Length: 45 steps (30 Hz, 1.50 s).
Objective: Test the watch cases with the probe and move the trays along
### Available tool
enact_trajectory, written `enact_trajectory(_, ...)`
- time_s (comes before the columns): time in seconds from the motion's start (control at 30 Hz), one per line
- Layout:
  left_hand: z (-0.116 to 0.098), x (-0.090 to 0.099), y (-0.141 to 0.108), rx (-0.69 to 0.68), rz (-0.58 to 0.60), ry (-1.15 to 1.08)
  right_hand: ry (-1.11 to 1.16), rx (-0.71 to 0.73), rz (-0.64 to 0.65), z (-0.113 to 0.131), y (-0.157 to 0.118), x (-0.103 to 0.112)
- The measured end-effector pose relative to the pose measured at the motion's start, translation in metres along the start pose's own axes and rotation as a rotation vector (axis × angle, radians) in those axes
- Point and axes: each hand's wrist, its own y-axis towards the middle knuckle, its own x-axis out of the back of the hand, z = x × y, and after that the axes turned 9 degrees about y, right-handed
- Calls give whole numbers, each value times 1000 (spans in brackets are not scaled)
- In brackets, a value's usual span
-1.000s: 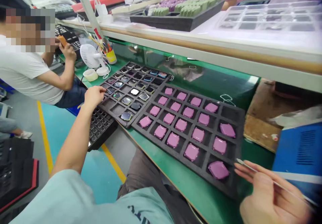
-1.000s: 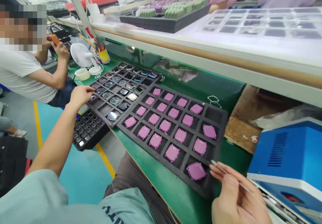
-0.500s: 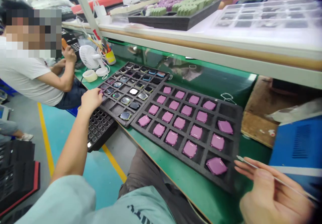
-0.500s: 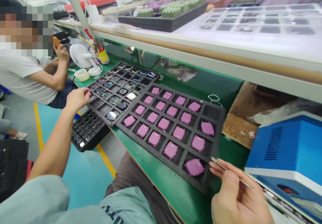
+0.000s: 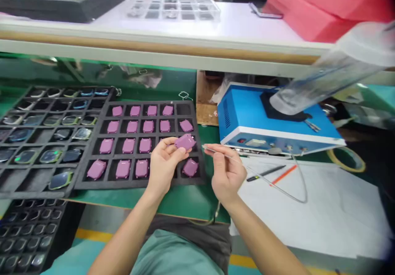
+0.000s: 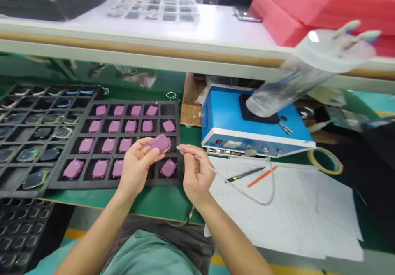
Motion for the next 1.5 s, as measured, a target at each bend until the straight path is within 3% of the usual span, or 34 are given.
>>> enact_trajectory(0.37,17,-4,-11,-123,62,218,36,76,241,7,3,7)
enact_trajectory(0.63,16,-4,-12,-131,115,270,24,41,226,8,2,6)
enact_trajectory(0.93,16,-5,-13,-178,22,402,56,4,206,10,1,5)
enact_trajectory(1.13,17,0,-14,-280,75,514,21,16,159,10,3,4)
enact_trajectory(1.5,17,1,-15,-295,91,544,-67,16,142,11,3,5)
